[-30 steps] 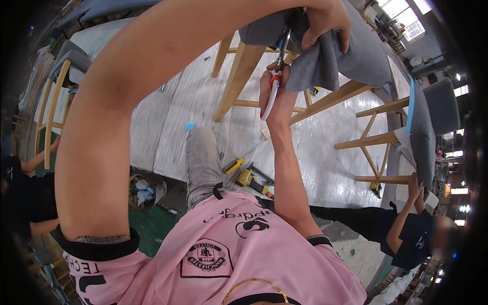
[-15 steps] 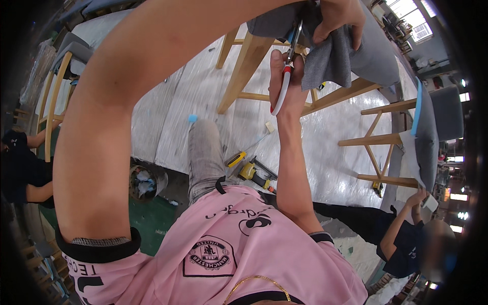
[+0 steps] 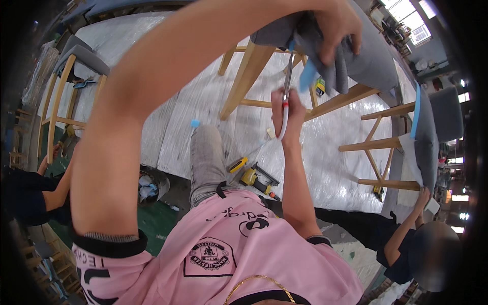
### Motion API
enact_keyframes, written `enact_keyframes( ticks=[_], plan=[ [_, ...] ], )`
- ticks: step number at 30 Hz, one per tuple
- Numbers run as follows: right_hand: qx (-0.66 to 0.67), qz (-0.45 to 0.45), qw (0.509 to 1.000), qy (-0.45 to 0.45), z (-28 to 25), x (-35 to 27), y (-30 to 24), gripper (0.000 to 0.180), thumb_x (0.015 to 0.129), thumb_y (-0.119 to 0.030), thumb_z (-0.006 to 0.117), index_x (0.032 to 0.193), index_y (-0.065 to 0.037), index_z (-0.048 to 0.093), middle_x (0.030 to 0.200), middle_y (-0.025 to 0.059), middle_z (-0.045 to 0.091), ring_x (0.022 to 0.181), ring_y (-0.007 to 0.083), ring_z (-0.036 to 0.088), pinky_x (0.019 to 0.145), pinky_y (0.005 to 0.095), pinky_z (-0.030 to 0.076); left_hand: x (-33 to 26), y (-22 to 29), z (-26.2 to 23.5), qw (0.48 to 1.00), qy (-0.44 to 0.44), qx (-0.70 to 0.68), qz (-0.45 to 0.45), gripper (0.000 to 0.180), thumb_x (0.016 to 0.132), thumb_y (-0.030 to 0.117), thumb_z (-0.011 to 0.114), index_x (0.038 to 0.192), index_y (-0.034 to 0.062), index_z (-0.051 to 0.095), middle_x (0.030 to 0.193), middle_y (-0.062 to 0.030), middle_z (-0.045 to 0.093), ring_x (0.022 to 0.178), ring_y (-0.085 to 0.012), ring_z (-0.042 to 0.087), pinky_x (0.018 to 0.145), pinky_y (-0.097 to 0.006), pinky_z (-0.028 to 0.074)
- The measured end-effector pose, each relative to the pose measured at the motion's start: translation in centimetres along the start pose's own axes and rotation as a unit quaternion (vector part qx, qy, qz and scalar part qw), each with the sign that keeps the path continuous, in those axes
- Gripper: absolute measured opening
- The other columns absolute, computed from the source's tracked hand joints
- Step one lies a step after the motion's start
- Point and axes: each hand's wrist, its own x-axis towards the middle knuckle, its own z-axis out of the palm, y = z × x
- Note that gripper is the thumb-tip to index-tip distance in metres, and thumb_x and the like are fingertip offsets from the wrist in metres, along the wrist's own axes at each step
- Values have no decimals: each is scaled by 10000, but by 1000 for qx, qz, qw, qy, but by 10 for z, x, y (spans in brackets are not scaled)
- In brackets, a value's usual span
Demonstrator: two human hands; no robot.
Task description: The person wraps gray fabric around a wooden chair seat, trims excess with scissors, and secures the fabric using a staple gun. The person repeatedly adjusts the fabric and staples it to the underside of the seat.
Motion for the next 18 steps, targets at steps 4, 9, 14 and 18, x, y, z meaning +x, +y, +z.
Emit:
enact_keyframes(
  ticks=[4, 9, 14, 18],
  plan=[
    [-209, 102, 972, -23, -32, -92, 120, 308, 949, -322, 747, 1011, -27, 686, 639, 117, 581, 594, 190, 576, 581, 366, 475, -72, 63, 53, 835, 504, -221, 14, 603, 813, 235, 872, 1353, 129, 625, 1306, -126, 644, 1283, -267, 601, 1066, -331, 470],
    [-281, 309, 908, -31, -69, -218, 209, 431, 913, -454, 738, 1046, -44, 742, 788, 216, 733, 745, 398, 731, 672, 452, 549, -105, 128, 118, 607, 562, -448, -339, 517, 881, 479, 792, 1056, 3, 688, 944, -148, 682, 901, -251, 655, 815, -353, 521],
    [-304, 325, 895, -25, -89, -235, 248, 455, 925, -453, 723, 1066, -21, 747, 773, 202, 739, 696, 335, 741, 658, 426, 555, -109, 111, 145, 760, 369, -406, -350, 516, 980, 458, 698, 878, -47, 659, 636, -83, 550, 605, -192, 551, 601, -367, 437],
    [-150, 375, 914, -24, -79, -187, 210, 363, 956, -367, 703, 1053, -19, 731, 729, 156, 709, 670, 244, 704, 634, 352, 531, -134, 92, 176, 721, 460, -429, -290, 506, 1004, 427, 676, 852, -55, 653, 633, -98, 540, 596, -180, 496, 570, -380, 394]
  ],
)
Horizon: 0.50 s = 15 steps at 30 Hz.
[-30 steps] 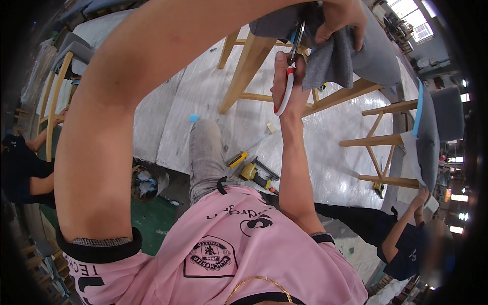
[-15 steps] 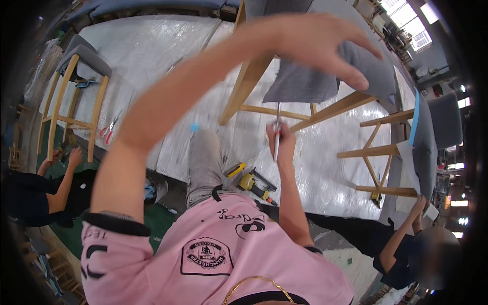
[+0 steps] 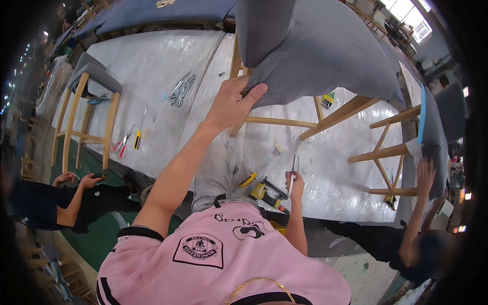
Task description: The person wraps gray fabric around a wooden chair seat, trims excess with scissors, and secures the fabric using a staple gun. The person repeatedly adjusts the fabric and staples it to the underside of the seat.
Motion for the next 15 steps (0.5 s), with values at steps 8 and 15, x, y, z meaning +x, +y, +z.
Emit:
enact_keyframes(
  ticks=[8, 15],
  plan=[
    [270, -249, 919, -140, 21, -22, -130, 496, 982, -273, 702, 1355, 3, 528, 1091, 114, 691, 963, 187, 643, 856, 328, 520, 8, -5, -9, 997, 35, 73, -6, 425, 922, 344, 800, 827, -52, 676, 666, -110, 620, 590, -164, 564, 569, -318, 429],
    [200, -361, 889, -199, 13, -33, -267, 614, 940, -350, 727, 1386, -1, 487, 1114, 132, 659, 980, 220, 642, 887, 366, 521, 6, 14, -28, 991, 13, 134, 15, 339, 931, 271, 794, 832, -44, 717, 664, -79, 667, 653, -114, 600, 619, -287, 460]
  ],
)
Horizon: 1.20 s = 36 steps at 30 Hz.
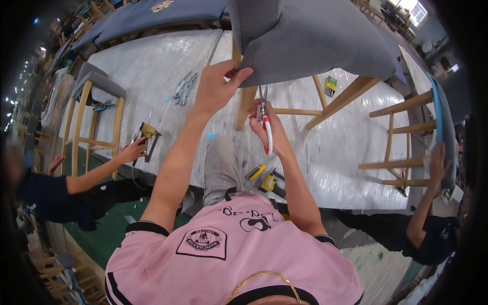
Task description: The person wraps gray fabric around a wooden chair seat, trims excess with scissors, and secures the fabric using a staple gun. The person repeatedly adjusts the fabric and staples it to the underside of the seat.
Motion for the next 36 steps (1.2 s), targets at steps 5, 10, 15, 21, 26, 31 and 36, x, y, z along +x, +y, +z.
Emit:
enact_keyframes(
  ticks=[5, 10, 15, 21, 26, 31, 36],
  plan=[
    [22, -27, 999, 10, 7, 20, -45, 595, 926, -394, 750, 1318, 0, 538, 971, 83, 633, 861, 156, 585, 774, 320, 500, -10, 1, 1, 997, -1, -52, -49, 315, 926, 275, 797, 894, -36, 759, 686, -68, 694, 655, -107, 597, 620, -288, 469],
    [-13, 59, 998, 33, 5, 21, -35, 512, 954, -412, 728, 1238, -1, 618, 825, 27, 589, 739, 103, 499, 668, 280, 444, -10, 3, 0, 996, -6, -44, -71, 327, 926, 284, 799, 895, -39, 760, 694, -72, 697, 657, -100, 594, 624, -290, 477],
    [19, 3, 999, 45, 10, 13, -41, 519, 964, -402, 724, 1246, 22, 621, 776, 13, 553, 719, 84, 486, 645, 270, 433, -15, 7, 0, 995, -10, -88, -45, 338, 924, 291, 800, 896, -42, 750, 707, -71, 699, 658, -101, 593, 629, -291, 480],
    [-21, -52, 998, 36, 9, 12, -47, 481, 966, -397, 723, 1161, 17, 574, 781, 13, 538, 714, 106, 482, 635, 285, 422, -20, 7, 3, 994, -1, -96, -44, 329, 924, 282, 796, 897, -42, 746, 711, -73, 700, 653, -115, 602, 630, -291, 479],
    [-30, -75, 996, 48, 4, 12, -42, 450, 968, -390, 728, 1074, 18, 569, 759, 14, 523, 712, 99, 479, 627, 278, 411, -18, 2, 7, 996, -2, -67, -58, 317, 921, 273, 797, 899, -39, 746, 715, -70, 700, 646, -113, 591, 638, -290, 480],
    [-12, 2, 997, 71, -1, 30, -53, 435, 975, -396, 735, 1013, 28, 644, 693, -7, 528, 660, 71, 457, 579, 265, 386, -21, 4, 5, 994, -7, -85, -66, 278, 920, 240, 796, 901, -31, 737, 712, -60, 693, 646, -105, 585, 641, -288, 479],
    [-25, -12, 993, 118, 1, 23, -48, 459, 964, -431, 746, 993, 21, 666, 653, 4, 550, 615, 75, 459, 544, 271, 384, -23, 4, 15, 997, -10, -64, -43, 212, 933, 169, 766, 893, -35, 724, 707, -58, 688, 650, -97, 594, 637, -280, 481]
  ],
)
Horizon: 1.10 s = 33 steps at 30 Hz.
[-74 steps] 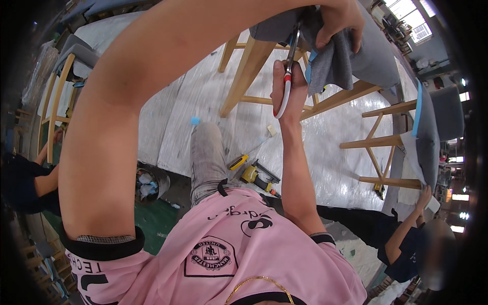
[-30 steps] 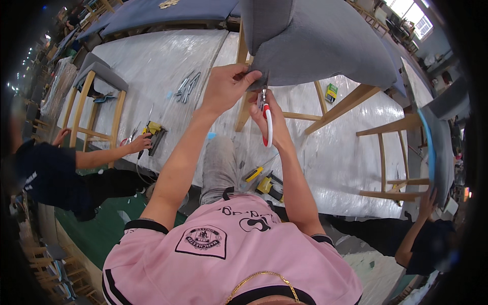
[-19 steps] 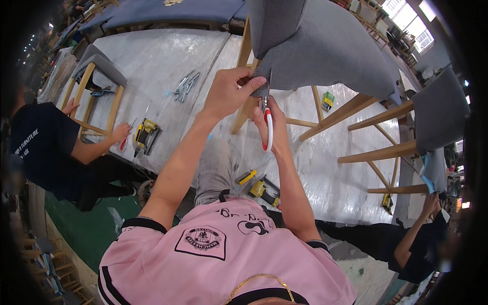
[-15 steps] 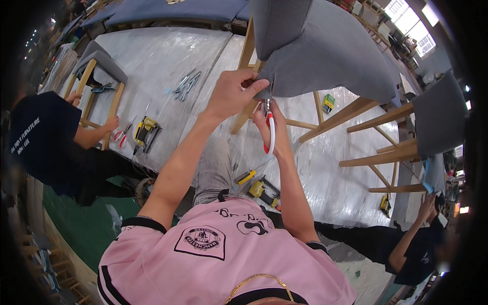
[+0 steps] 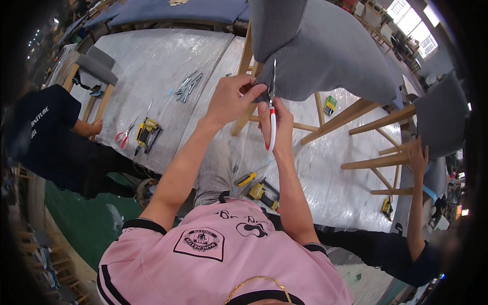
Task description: The person wraps gray fabric around a wooden chair seat, trims excess with scissors, and secures the fabric using a staple gun. The person repeatedly adjusts the fabric and staples it to the underside of the seat.
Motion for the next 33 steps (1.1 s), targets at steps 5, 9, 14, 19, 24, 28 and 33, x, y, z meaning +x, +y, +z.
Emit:
enact_keyframes(
  ticks=[5, 9, 14, 19, 24, 28, 33],
  plan=[
    [-13, -5, 1000, -5, -3, 11, -20, 467, 948, -448, 761, 956, 13, 684, 599, 46, 547, 577, 94, 473, 549, 282, 412, -6, -2, 6, 1000, 27, -10, -1, 213, 928, 163, 751, 912, -47, 716, 730, -128, 697, 640, -173, 652, 623, -329, 501],
    [-48, 21, 999, -3, -15, -3, -8, 377, 952, -358, 759, 936, 14, 697, 600, 64, 581, 554, 111, 490, 550, 312, 440, -24, -14, 15, 997, -8, 72, 11, 162, 908, 120, 742, 891, -39, 713, 727, -116, 698, 664, -143, 651, 650, -306, 507],
    [-31, 54, 998, -32, -30, -40, 64, 260, 945, -237, 718, 959, 19, 675, 626, 103, 611, 528, 147, 565, 546, 331, 459, -81, -51, 48, 971, -199, 82, -103, 259, 901, 177, 737, 1101, 11, 744, 906, -162, 748, 847, -219, 719, 800, -339, 549],
    [-70, 256, 964, -4, -84, -127, 126, 300, 929, -244, 712, 899, 37, 611, 643, 128, 607, 523, 168, 568, 504, 345, 453, -127, -66, 84, 961, -256, 12, -106, 500, 924, 332, 747, 1321, 44, 649, 1180, -163, 718, 1051, -269, 688, 890, -401, 534],
    [-268, 421, 856, 134, -182, -342, 267, 374, 922, -308, 692, 1136, -1, 691, 1000, 243, 740, 949, 438, 716, 819, 485, 551, -56, -35, 92, 985, 18, -162, -63, 623, 895, 305, 819, 1388, 14, 572, 1280, -117, 658, 1109, -242, 643, 944, -377, 516],
    [-424, 528, 725, 129, -200, -375, 256, 632, 893, -368, 709, 1431, -96, 519, 1113, 247, 723, 1048, 461, 691, 907, 528, 548, 3, 9, 65, 990, 105, -78, 43, 298, 973, 287, 742, 1065, 10, 682, 1160, -96, 665, 1025, -206, 642, 901, -321, 497],
    [-433, 487, 747, 134, -187, -320, 309, 787, 876, -328, 705, 1542, -78, 368, 1181, 314, 681, 1101, 498, 661, 947, 555, 525, 9, 2, 49, 995, 68, -25, 74, 389, 1000, 355, 706, 1005, -34, 718, 1026, -145, 675, 931, -265, 645, 838, -360, 497]
  ],
)
